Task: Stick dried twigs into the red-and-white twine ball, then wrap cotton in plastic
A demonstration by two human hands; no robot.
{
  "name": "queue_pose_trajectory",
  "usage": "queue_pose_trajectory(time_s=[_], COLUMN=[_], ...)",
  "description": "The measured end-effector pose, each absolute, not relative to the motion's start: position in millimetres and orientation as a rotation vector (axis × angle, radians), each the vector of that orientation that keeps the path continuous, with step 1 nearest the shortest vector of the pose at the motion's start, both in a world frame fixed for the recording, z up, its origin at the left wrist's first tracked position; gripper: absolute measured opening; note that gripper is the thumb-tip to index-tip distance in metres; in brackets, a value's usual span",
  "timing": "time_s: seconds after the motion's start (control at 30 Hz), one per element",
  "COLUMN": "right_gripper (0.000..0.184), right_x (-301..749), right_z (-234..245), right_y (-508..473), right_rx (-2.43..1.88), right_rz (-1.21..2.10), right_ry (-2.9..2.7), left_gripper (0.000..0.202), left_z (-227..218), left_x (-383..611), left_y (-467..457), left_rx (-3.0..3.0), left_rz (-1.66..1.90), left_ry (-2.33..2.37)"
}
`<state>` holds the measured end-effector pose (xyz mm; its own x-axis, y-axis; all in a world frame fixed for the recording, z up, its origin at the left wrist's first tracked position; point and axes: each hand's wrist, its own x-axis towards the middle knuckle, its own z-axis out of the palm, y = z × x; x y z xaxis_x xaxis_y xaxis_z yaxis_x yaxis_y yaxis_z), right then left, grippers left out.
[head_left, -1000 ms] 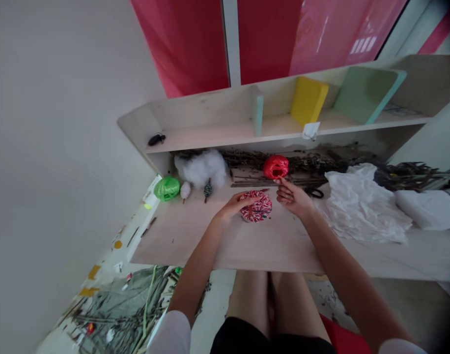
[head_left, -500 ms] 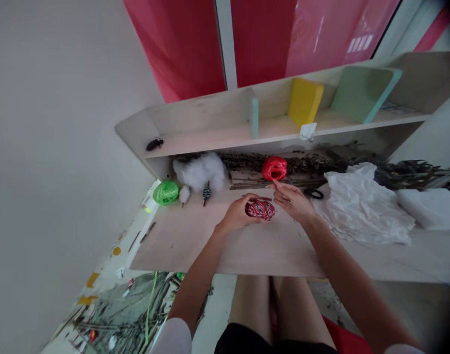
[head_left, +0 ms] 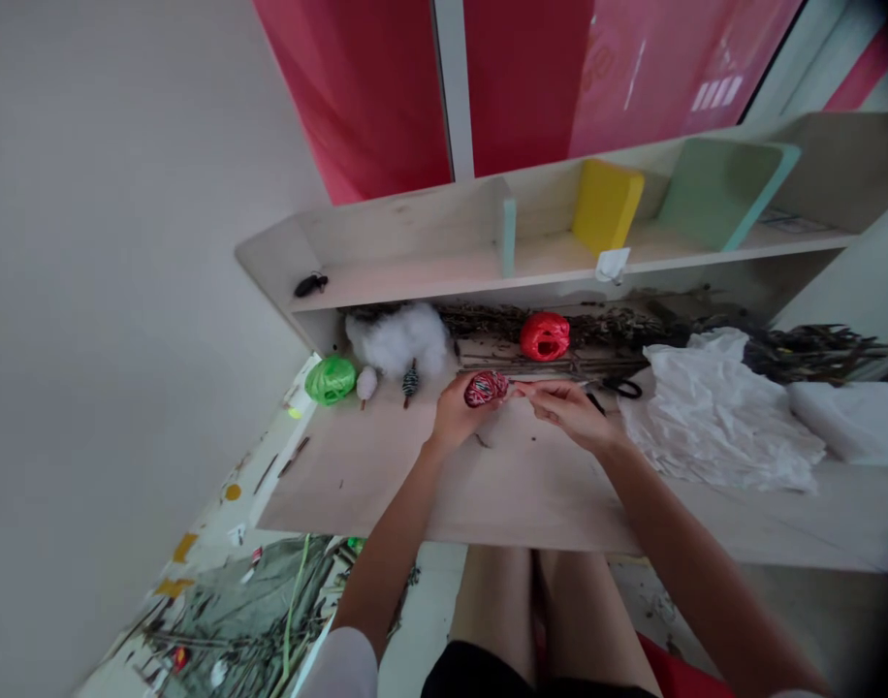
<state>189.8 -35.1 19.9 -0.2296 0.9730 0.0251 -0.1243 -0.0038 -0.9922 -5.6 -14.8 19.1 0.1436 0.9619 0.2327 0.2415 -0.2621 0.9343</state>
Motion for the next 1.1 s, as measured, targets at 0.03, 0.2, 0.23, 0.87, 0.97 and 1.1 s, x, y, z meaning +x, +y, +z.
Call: queue_pose_trajectory(time_s=[0.03, 0.2, 0.23, 0.87, 0.97, 1.1], right_gripper=[0.036, 0.033, 0.033, 0.038, 0.037, 0.035], right_x=[189.9, 189.7, 189.4, 174.9, 175.2, 173.3], right_z=[19.1, 16.1, 15.8, 9.3, 9.7, 4.2], right_y=[-34.7, -32.1, -31.6, -33.6, -33.5, -33.7], right_rx=[-0.996, -1.024, -1.024, -1.067, -1.075, -1.033], right_rz=[1.424, 1.42, 1.422, 1.423, 1.409, 1.388], right_ry=[-1.301, -1.293, -1.296, -1.631, -1.709, -1.802], left_gripper=[0.045, 0.045, 0.045, 0.035, 0.039, 0.037], left_z=[18.6, 17.4, 18.2, 14.8, 13.7, 15.9], left_x=[-5.6, -5.5, -6.0, -16.2, -15.6, -9.8], left_y=[-14.0, -8.6, -7.8, 6.9, 7.1, 5.4], left_rx=[1.593, 1.157, 1.087, 0.612, 0.581, 0.577], left_rz=[1.172, 1.201, 1.209, 1.351, 1.317, 1.312], left_ry=[1.175, 1.084, 1.063, 0.95, 0.925, 0.95])
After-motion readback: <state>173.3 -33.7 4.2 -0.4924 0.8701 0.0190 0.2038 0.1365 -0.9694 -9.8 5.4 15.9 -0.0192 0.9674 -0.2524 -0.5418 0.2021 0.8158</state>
